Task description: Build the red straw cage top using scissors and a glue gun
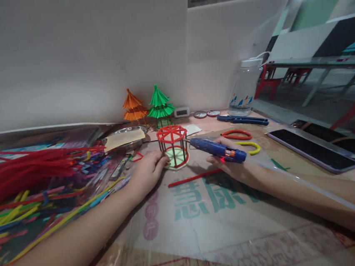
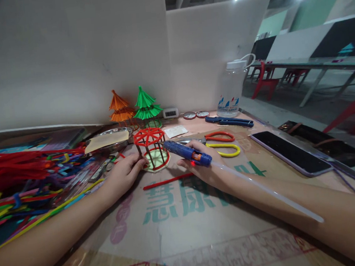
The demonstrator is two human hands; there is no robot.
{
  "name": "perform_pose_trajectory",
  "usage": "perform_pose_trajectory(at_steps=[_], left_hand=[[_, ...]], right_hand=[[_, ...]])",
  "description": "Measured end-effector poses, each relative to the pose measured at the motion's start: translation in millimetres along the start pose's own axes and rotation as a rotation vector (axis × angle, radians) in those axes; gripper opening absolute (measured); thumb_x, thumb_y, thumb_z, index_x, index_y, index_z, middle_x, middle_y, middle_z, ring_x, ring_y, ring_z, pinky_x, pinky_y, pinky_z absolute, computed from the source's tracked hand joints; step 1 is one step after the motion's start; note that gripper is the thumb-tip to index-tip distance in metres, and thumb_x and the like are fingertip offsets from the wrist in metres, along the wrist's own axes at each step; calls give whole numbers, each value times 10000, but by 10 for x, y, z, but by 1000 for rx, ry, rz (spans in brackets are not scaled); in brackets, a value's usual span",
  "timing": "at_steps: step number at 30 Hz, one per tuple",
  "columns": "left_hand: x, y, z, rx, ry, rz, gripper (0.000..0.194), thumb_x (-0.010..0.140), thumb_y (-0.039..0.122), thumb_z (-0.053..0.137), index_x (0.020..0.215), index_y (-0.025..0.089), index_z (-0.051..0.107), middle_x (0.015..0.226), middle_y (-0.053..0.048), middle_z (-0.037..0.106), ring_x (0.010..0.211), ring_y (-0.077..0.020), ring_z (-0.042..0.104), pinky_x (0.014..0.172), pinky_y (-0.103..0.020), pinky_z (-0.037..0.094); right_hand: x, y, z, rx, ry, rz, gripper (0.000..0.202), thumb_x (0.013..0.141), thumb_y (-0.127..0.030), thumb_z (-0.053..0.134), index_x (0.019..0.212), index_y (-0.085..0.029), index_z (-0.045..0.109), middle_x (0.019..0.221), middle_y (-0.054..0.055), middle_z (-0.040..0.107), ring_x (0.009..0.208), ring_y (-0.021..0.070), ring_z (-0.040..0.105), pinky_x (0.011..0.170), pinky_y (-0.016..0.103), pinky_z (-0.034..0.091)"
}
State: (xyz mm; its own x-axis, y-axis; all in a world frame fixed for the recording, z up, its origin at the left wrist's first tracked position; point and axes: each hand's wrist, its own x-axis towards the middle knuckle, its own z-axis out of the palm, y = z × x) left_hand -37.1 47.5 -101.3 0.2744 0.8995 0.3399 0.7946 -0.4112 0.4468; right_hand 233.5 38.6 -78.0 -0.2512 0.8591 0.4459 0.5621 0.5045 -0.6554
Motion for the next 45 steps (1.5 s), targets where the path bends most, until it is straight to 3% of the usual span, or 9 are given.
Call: perform_pose_trajectory(at_steps=[5,12,22,28,35,40,45], left_hand=[[7,-9,9,-8,-1,-9,320,950,396,375,795,200,574,811,-78,660,793,-254,613,687,-335,413],[6,-9,12,-23,3,-23,287,942,366,377,807,201,570,853,-81,671,838,-259,624,734,-348,433],[15,-22,12,-27,18,-52,301,955,384,370,788,212,553,828,-71,665,812,-253,620,723,-350,432],[43,-114,42,-42,55,-58,310,965,359,347,836,203,582,891,-97,684,870,-265,633,789,-375,471],[44,-144,50,-65,58,-31,338,982,382,349,909,191,619,963,-108,694,944,-268,634,869,-393,485],[39,-111,31,-78,51,-28,343,983,381,351,919,187,627,976,-107,692,976,-267,628,902,-394,479],[36,-120,31,-85,78,-55,344,981,371,347,940,180,629,986,-110,703,961,-269,634,885,-391,489]], right_hand=[[-6,-16,-25,-9,-21,-12,298,816,-517,650,861,-238,556,679,-6,613,577,170,534,535,287,447],[6,-38,-19,15,16,-10,305,854,-540,590,817,-249,504,699,6,565,624,198,564,572,337,467],[-4,-75,-90,-1,-95,-20,268,897,-502,549,885,-235,567,802,40,653,797,234,665,669,356,533],[-11,-45,-74,24,-37,-43,245,916,-486,544,846,-251,541,805,37,636,733,215,629,680,372,539],[-42,-26,-66,86,-74,-110,239,879,-477,595,913,-240,579,891,45,717,797,218,687,712,365,555],[-38,-64,-100,-21,-71,-90,226,872,-466,569,806,-254,530,749,24,638,687,218,636,653,373,524],[-45,-74,-78,42,-50,-28,258,863,-505,578,877,-258,505,751,14,618,666,210,615,608,350,498]])
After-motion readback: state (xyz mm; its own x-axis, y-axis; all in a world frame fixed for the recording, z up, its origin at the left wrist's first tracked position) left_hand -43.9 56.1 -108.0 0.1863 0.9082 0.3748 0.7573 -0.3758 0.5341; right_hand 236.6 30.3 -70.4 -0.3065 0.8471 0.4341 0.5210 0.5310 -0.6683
